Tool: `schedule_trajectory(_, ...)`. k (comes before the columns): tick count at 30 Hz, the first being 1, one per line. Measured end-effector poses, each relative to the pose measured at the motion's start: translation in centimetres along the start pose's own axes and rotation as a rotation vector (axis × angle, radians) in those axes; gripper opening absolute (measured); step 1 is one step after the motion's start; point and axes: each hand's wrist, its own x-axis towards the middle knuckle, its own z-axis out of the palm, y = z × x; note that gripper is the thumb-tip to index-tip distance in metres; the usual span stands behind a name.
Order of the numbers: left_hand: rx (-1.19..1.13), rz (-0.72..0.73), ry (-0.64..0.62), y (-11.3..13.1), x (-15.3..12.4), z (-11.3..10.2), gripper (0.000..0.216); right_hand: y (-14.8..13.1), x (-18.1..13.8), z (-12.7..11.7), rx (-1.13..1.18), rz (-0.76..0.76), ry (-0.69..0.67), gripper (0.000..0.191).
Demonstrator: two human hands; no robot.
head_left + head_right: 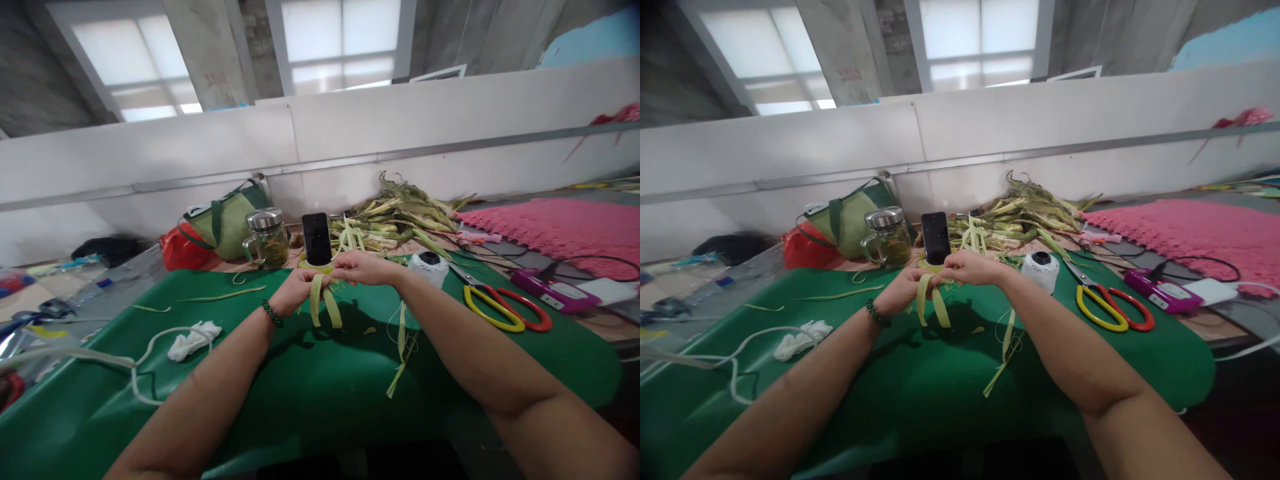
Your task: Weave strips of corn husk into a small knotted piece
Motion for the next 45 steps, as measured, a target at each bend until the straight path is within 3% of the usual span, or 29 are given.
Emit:
schedule_trajectory(3,0.114,0.03,-0.002,0.0,0.1,-0.3,0.021,0.0,0.0,0.0,-0.042,0.035,0.013,0.027)
schedule_trajectory(7,0.212,0.08,0.006,-0.3,0.3,-0.8,0.017,0.5,0.1,-0.2,-0.09,-0.025,0.03,0.028)
schedule_trajectory(14,0.06,-0.069,-0.046,-0.3,0.1,-0.6,0.024,1.1,0.1,-0.4,0.042,0.075,0.006,0.025)
schedule_trajectory(19,0.059,-0.028,-0.027,-0.1,0.0,-0.6,0.025,1.2,0.0,-0.6,0.212,0.062,0.104,0.023)
schedule_trajectory(25,0.116,-0.086,-0.083,0.1,0.1,-1.8,0.024,1.8,0.1,-0.6,0.248,0.07,0.056,0.026)
schedule_trajectory(27,0.107,-0.063,-0.02,0.0,0.2,-2.2,0.023,2.0,0.2,-0.7,0.177,0.056,0.175,0.023)
schedule_trajectory(31,-0.038,-0.018,0.238,-0.1,0.6,-2.4,0.025,1.3,0.4,-0.4,-0.136,-0.028,0.642,0.022)
schedule_trajectory(32,-0.088,-0.006,0.287,-0.1,0.6,-2.2,0.026,1.0,0.5,0.0,-0.177,-0.028,0.656,0.029)
schedule_trajectory(34,-0.172,0.029,0.316,-0.1,0.6,-1.8,0.029,0.2,0.7,1.3,-0.192,-0.012,0.449,0.042)
schedule_trajectory(37,-0.247,0.082,0.279,0.1,0.5,-1.0,0.034,-0.5,1.3,3.7,-0.114,-0.061,0.226,0.035)
schedule_trajectory(40,-0.249,0.098,0.298,0.2,0.4,-0.7,0.036,-0.6,1.8,5.0,0.051,0.072,0.191,0.035)
schedule_trajectory(43,-0.181,0.13,0.373,0.1,0.6,-0.9,0.034,-0.6,1.8,4.9,0.226,0.085,0.114,0.035)
schedule_trajectory(45,-0.135,0.145,0.41,-0.1,0.8,-1.2,0.033,-1.0,1.5,4.6,0.223,0.091,0.095,0.034)
